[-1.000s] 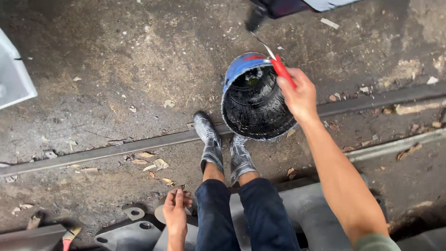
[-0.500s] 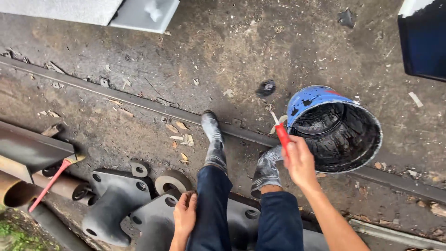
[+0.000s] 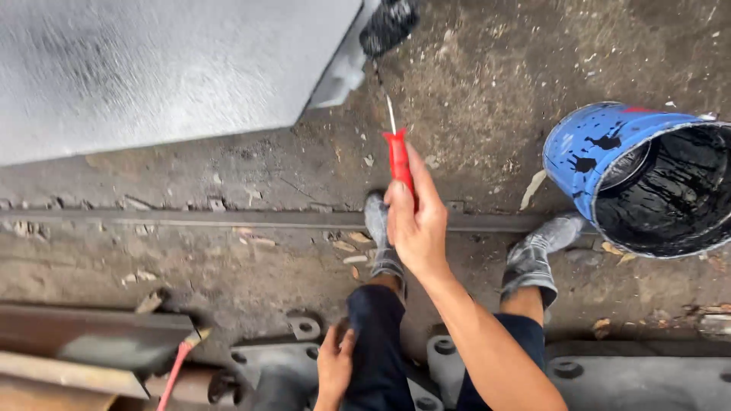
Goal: Painting the edges and surfaces of large metal structures using a small paint roller and black paint.
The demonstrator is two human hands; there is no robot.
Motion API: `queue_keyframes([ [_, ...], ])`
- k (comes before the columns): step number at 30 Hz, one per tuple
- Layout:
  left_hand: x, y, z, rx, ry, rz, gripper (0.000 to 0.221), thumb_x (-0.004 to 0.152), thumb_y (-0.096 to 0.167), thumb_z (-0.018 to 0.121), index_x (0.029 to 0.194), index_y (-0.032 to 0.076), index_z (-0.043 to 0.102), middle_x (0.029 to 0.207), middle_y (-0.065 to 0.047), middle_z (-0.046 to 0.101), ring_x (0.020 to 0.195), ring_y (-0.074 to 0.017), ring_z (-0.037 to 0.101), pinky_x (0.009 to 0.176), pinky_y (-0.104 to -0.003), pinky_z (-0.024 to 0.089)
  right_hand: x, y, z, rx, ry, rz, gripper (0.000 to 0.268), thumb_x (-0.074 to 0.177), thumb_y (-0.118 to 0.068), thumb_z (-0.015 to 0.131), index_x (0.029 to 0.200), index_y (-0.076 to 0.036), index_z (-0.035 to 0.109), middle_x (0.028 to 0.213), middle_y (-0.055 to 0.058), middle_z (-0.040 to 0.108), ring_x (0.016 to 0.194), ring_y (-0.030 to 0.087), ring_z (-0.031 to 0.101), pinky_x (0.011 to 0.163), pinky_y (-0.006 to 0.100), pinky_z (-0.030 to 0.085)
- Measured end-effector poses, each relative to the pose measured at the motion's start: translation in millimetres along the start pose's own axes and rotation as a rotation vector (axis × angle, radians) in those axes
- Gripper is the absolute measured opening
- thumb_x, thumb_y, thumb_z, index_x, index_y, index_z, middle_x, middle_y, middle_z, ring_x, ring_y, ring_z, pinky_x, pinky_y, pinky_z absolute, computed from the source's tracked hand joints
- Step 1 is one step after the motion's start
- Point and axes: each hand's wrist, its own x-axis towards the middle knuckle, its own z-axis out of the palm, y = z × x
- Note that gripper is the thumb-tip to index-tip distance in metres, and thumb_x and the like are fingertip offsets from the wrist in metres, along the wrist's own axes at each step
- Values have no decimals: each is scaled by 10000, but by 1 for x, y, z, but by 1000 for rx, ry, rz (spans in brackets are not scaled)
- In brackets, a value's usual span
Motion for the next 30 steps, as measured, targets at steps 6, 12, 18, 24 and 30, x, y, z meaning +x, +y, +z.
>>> queue_keyframes([
  [6, 47, -71, -119, -264, -14, -255, 347, 996, 215, 619, 1271, 16, 691, 1102, -92, 755, 939, -171, 691, 789, -307, 538, -38, 38, 93, -417, 239, -292, 496, 1109, -143, 546, 1582, -50, 429, 1083, 122, 655, 914, 194, 656, 808, 308, 536],
  [12, 49, -103, -143, -197, -7, -308, 322, 990, 228, 602, 1205, 11, 702, 1086, -62, 769, 996, -162, 726, 792, -322, 556, -81, 63, 90, -375, 134, -232, 485, 1039, -80, 601, 1513, -48, 503, 1016, 146, 669, 814, 232, 645, 750, 311, 535],
  [18, 50, -69, -118, -207, -130, -263, 321, 981, 245, 609, 1207, 38, 704, 1021, -68, 762, 957, -149, 715, 793, -309, 564, -96, 89, 69, -36, 53, -109, 506, 1066, -93, 527, 1561, -70, 423, 1114, 103, 644, 844, 156, 659, 720, 285, 574],
  [24, 39, -59, -114, -177, -214, -229, 322, 991, 229, 619, 1213, 13, 707, 1044, -72, 766, 942, -142, 700, 776, -305, 529, -74, 80, 84, 423, -38, 113, 570, 1064, -88, 481, 1608, -80, 311, 1073, 68, 579, 632, 65, 591, 502, 242, 551],
  [30, 44, -39, -135, -153, -214, -308, 337, 987, 227, 589, 1257, 47, 678, 1147, -49, 769, 995, -152, 726, 803, -298, 553, -30, 45, 121, 415, 78, 114, 586, 1046, -74, 490, 1611, -101, 341, 904, 19, 576, 473, 30, 471, 366, 226, 396],
])
